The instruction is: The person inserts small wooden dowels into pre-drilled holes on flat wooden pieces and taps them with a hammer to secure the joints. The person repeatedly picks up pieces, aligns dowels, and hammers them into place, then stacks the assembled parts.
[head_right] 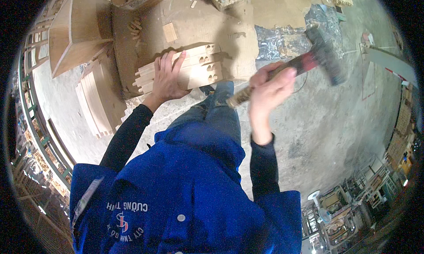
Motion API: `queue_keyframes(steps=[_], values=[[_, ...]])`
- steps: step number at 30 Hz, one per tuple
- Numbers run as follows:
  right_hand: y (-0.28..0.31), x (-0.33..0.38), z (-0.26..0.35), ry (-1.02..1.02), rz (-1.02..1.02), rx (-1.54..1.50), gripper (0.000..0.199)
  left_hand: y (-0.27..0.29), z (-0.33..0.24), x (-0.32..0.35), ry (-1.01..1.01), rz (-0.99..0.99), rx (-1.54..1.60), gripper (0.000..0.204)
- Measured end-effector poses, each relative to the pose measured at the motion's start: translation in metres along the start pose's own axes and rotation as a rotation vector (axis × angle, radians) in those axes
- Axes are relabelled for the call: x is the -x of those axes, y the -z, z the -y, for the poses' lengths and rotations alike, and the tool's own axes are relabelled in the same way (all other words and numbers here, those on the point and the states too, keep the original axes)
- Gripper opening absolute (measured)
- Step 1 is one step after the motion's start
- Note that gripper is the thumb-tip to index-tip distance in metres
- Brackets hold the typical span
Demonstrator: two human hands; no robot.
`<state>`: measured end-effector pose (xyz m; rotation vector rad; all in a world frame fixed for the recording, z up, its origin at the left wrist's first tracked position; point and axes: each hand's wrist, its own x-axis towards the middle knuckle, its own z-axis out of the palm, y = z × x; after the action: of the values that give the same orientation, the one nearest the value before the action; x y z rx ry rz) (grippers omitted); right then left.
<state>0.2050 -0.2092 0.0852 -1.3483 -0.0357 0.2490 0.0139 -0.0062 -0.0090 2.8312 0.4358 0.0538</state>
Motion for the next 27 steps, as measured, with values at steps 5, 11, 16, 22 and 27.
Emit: queue_keyframes(steps=[5,11,16,22,27], values=[[0.027,0.028,-0.118,0.112,0.417,0.982,0.044,0.002,0.0,-0.004,-0.02,0.041,0.006,0.131],[-0.007,-0.006,0.03,-0.091,0.134,0.276,0.056,0.003,0.0,0.002,-0.003,0.016,-0.018,0.124],[0.019,0.023,-0.103,0.3,0.143,0.635,0.046,0.004,0.0,-0.004,-0.017,0.018,0.012,0.124],[0.013,0.004,-0.022,-0.397,0.294,0.566,0.05,-0.003,0.0,0.0,-0.009,-0.06,0.023,0.124],[0.021,0.011,-0.032,0.1,-0.043,0.155,0.049,-0.001,-0.001,0.004,-0.023,-0.047,-0.003,0.123]])
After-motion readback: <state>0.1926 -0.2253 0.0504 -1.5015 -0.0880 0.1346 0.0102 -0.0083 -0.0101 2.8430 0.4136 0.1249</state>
